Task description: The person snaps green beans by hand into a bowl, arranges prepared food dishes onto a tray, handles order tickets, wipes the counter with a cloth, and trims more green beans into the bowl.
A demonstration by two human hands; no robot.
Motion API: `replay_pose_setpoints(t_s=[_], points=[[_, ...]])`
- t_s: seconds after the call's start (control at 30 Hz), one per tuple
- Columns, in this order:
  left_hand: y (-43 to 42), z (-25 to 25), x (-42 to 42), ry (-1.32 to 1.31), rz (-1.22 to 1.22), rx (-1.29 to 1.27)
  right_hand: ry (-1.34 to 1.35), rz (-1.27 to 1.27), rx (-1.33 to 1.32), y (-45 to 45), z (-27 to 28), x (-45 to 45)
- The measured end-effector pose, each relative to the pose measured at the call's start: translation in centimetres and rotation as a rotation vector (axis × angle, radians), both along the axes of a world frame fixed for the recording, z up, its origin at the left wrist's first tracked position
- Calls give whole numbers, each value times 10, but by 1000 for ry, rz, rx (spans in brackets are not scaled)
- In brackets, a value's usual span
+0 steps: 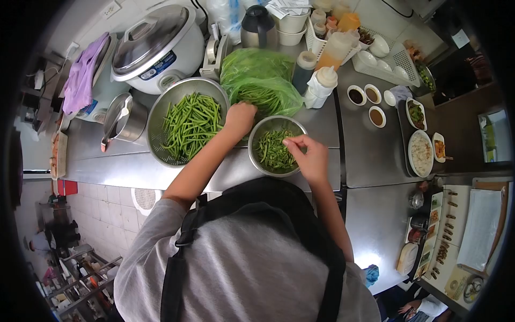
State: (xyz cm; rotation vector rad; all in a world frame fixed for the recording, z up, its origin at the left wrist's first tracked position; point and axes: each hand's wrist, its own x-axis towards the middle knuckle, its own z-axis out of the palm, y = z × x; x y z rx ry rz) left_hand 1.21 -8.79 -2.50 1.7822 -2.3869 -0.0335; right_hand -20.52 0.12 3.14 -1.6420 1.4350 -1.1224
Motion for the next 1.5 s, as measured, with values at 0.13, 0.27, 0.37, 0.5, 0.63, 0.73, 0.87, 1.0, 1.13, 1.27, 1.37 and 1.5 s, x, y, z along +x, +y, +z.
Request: replay_pose_setpoints(t_s=[0.13, 0.27, 0.37, 0.5, 0.63, 0.73, 0.87, 1.0, 1.13, 1.27, 1.37, 1.5], points=[[-13, -20, -8, -257, -4, -10, 7, -35, 220, 5, 2, -16], [-21, -34, -3, -235, -14, -40, -69, -23, 258, 6, -2, -15], [-25, -23, 5, -5, 16, 89, -98, 5, 219, 4, -5, -11], [-23, 23, 12, 375, -41, 167, -150, 35, 205, 3, 4, -7], [-20, 62, 11, 528, -103, 213, -109, 50, 118, -5, -3, -10], [-9, 79, 1, 486, -192, 181, -50, 1, 5, -14, 15, -2], [0, 88, -10, 434, -234, 139, 182, 43, -70, -30, 29, 3], [8, 94, -13, 480, -294, 10, 390, 139, -141, -36, 13, -5], [26, 97, -11, 557, -207, -9, 348, 196, 15, -23, 22, 2], [48, 84, -14, 600, -167, -43, 160, 249, 237, -18, 10, 2], [60, 71, -16, 773, -110, 67, -211, 394, 371, -16, 2, 0], [76, 47, -25, 1076, -83, 269, -746, 295, 457, -5, 0, 12]])
